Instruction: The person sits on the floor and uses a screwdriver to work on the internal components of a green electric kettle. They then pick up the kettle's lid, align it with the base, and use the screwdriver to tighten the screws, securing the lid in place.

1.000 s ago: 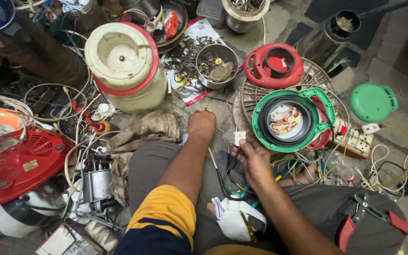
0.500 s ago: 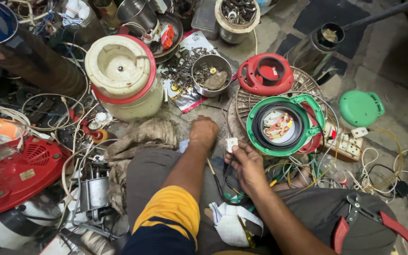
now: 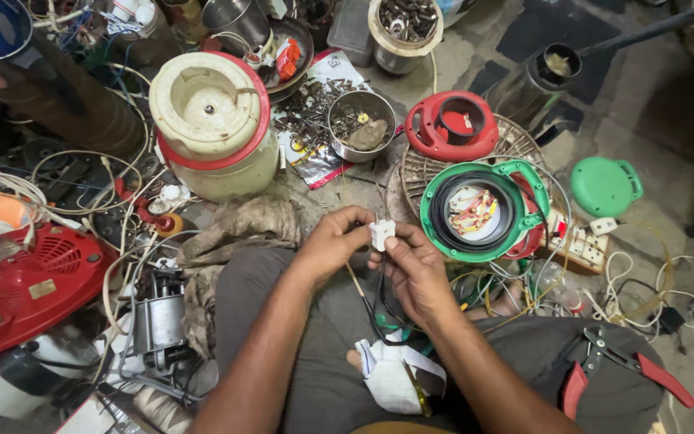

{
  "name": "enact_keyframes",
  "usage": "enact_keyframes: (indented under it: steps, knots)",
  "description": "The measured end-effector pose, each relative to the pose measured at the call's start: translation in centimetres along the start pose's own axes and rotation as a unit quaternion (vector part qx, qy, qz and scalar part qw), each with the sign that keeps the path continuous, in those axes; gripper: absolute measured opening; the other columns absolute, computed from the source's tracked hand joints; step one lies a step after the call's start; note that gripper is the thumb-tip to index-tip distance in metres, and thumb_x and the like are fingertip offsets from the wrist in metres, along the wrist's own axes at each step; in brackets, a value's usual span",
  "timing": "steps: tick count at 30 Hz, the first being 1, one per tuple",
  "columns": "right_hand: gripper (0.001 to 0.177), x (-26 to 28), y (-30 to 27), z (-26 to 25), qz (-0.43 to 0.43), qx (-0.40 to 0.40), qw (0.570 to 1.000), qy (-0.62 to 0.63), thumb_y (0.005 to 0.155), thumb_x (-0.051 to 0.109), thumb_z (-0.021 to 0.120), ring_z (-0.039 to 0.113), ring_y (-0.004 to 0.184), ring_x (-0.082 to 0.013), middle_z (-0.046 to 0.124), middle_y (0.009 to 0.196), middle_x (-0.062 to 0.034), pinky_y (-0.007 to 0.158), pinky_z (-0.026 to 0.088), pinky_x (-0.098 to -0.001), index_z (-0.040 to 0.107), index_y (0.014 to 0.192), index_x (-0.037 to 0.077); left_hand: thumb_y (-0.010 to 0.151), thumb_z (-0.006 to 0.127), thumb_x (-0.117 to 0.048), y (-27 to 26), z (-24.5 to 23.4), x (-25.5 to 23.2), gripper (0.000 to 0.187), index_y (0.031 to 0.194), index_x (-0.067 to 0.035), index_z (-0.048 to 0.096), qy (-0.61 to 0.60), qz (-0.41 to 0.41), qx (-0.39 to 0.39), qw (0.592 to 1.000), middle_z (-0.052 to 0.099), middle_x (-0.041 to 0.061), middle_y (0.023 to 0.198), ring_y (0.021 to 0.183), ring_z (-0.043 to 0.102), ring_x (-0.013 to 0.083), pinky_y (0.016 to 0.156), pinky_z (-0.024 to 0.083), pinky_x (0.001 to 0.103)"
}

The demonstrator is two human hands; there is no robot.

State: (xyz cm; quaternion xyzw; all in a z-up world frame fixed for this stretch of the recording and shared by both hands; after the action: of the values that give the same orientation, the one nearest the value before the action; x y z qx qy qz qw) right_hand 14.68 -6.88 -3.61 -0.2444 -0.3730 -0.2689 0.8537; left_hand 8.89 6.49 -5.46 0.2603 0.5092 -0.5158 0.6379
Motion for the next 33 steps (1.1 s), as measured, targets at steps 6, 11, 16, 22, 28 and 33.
enact_keyframes:
  steps: [6, 11, 16, 22, 28, 33]
  knots:
    - [0.023, 0.6, -0.1, 1.0, -0.007, 0.026, 1.000, -0.010, 0.099, 0.007, 0.067, 0.069, 0.084, -0.0197, 0.071, 0.106, -0.0137, 0.079, 0.058, -0.0332, 0.063, 0.120, -0.002, 0.100, 0.063, -0.011, -1.7, 0.5, -0.6, 0.011, 0.109, -0.005, 0.066, -0.085, -0.031, 0.019, 0.996, 0.071, 0.003, 0.092, 0.078, 0.067, 0.0114, 0.073, 0.057, 0.028]
    - [0.021, 1.0, 0.3, 2.5, -0.005, 0.026, 1.000, 0.010, 0.097, 0.007, 0.066, 0.070, 0.086, -0.0196, 0.071, 0.107, -0.0123, 0.081, 0.059, -0.0337, 0.062, 0.117, 0.001, 0.101, 0.064, -0.015, -2.7, 0.3, 0.0, 0.016, 0.113, -0.005, 0.067, -0.179, 0.009, -0.029, 0.983, 0.071, 0.002, 0.094, 0.079, 0.066, 0.0099, 0.073, 0.055, 0.027]
    - [0.021, 0.2, 0.6, 3.8, 0.001, 0.031, 0.999, 0.028, 0.099, 0.007, 0.067, 0.069, 0.086, -0.0189, 0.071, 0.106, -0.0116, 0.081, 0.059, -0.0340, 0.061, 0.118, 0.001, 0.103, 0.063, -0.022, -3.2, 0.4, 0.0, 0.016, 0.114, -0.010, 0.064, -0.278, 0.049, -0.044, 0.958, 0.068, -0.001, 0.092, 0.074, 0.060, 0.0074, 0.068, 0.052, 0.024]
    - [0.025, -0.2, 1.3, 2.5, 0.012, -0.024, 0.999, -0.022, 0.095, 0.009, 0.067, 0.071, 0.085, -0.0192, 0.071, 0.104, -0.0112, 0.079, 0.060, -0.0348, 0.058, 0.118, 0.002, 0.102, 0.057, -0.028, -3.3, 0.0, 0.9, 0.023, 0.111, -0.012, 0.070, -0.205, 0.010, -0.115, 0.972, 0.069, -0.002, 0.095, 0.074, 0.060, 0.0060, 0.068, 0.052, 0.023]
    - [0.024, -1.6, 1.6, 2.2, 0.037, -0.037, 0.998, -0.031, 0.094, 0.013, 0.070, 0.072, 0.082, -0.0226, 0.069, 0.100, -0.0128, 0.074, 0.061, -0.0386, 0.054, 0.110, 0.004, 0.104, 0.059, -0.025, -1.7, -0.4, 2.0, 0.014, 0.104, -0.012, 0.062, -0.281, 0.033, -0.074, 0.956, 0.075, 0.005, 0.112, 0.078, 0.059, 0.0076, 0.063, 0.047, 0.023]
    - [0.025, -2.3, 2.0, 0.3, 0.107, -0.076, 0.986, -0.103, 0.091, 0.016, 0.071, 0.070, 0.080, -0.0157, 0.069, 0.096, -0.0047, 0.072, 0.060, -0.0339, 0.058, 0.112, 0.009, 0.102, 0.055, -0.020, -1.5, -1.5, 2.8, 0.010, 0.106, -0.011, 0.054, -0.167, 0.037, -0.126, 0.977, 0.072, 0.008, 0.112, 0.092, 0.070, 0.0156, 0.075, 0.059, 0.033]
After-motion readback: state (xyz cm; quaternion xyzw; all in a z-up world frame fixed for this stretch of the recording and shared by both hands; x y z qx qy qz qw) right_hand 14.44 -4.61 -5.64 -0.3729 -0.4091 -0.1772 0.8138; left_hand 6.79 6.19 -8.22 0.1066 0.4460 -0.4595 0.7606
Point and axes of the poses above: each hand's wrist, its own y-axis towards the middle knuckle, its own z-axis out of the palm, x = y × z, the point moved 7 cm from there along y, towards the middle knuckle
